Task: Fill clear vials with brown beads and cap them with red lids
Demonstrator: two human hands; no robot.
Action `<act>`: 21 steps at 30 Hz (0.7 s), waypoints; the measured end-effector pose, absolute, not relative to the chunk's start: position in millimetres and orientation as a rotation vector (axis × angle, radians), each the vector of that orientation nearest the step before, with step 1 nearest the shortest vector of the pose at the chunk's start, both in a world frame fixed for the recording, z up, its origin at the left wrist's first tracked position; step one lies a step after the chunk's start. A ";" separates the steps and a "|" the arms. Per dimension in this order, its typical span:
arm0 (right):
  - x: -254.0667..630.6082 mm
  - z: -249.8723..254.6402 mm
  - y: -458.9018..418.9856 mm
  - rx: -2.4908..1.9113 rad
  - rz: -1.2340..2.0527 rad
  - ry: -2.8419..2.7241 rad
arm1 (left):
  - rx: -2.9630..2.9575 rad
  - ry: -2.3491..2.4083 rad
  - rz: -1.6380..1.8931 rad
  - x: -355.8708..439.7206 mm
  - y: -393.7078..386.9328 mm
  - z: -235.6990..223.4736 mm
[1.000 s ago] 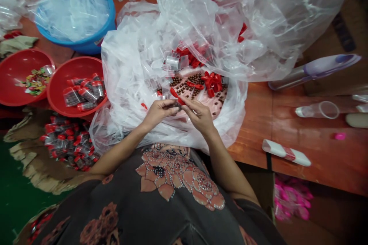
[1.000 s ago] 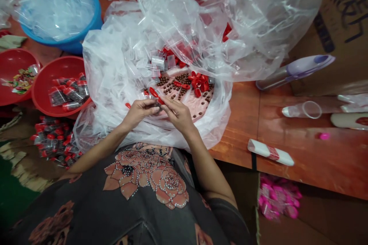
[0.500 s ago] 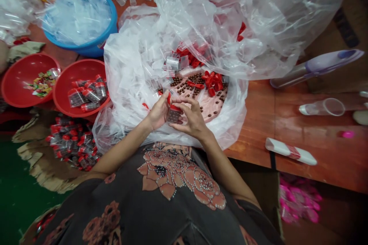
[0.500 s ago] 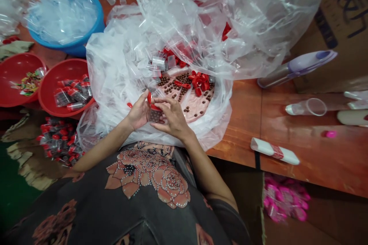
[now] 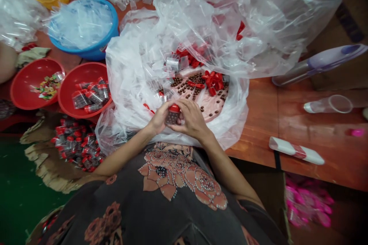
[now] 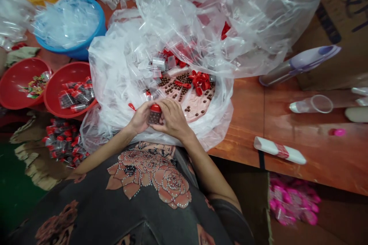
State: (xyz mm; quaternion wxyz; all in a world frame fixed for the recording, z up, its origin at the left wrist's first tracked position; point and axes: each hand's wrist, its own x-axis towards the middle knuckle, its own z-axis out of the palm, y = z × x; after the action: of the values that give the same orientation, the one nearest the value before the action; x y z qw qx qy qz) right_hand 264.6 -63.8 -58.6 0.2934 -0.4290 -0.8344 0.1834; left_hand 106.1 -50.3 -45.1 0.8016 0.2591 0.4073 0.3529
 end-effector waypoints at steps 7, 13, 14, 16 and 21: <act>262.3 -50.8 -65.5 -1.238 0.447 -2.267 | 0.632 1.061 0.810 112.7 -58.2 -48.8; 261.6 -50.7 -56.6 -1.150 0.366 -2.391 | 0.692 0.963 0.825 113.7 -62.6 -47.6; 260.1 -51.6 -56.3 -1.141 0.356 -2.404 | 0.702 0.952 0.833 113.6 -63.8 -47.2; 255.7 -52.5 -57.0 -1.140 0.342 -2.407 | 0.738 0.960 0.854 111.0 -64.9 -44.7; 252.6 -53.1 -52.0 -1.140 0.349 -2.416 | 1.036 1.217 1.027 60.0 -47.9 -20.0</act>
State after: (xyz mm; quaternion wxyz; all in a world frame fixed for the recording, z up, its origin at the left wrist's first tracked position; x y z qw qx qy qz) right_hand 252.6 -52.0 -53.1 0.2219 -0.4126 -0.8744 0.1263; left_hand 60.0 -47.9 -20.0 0.5816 0.4436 0.5212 0.4397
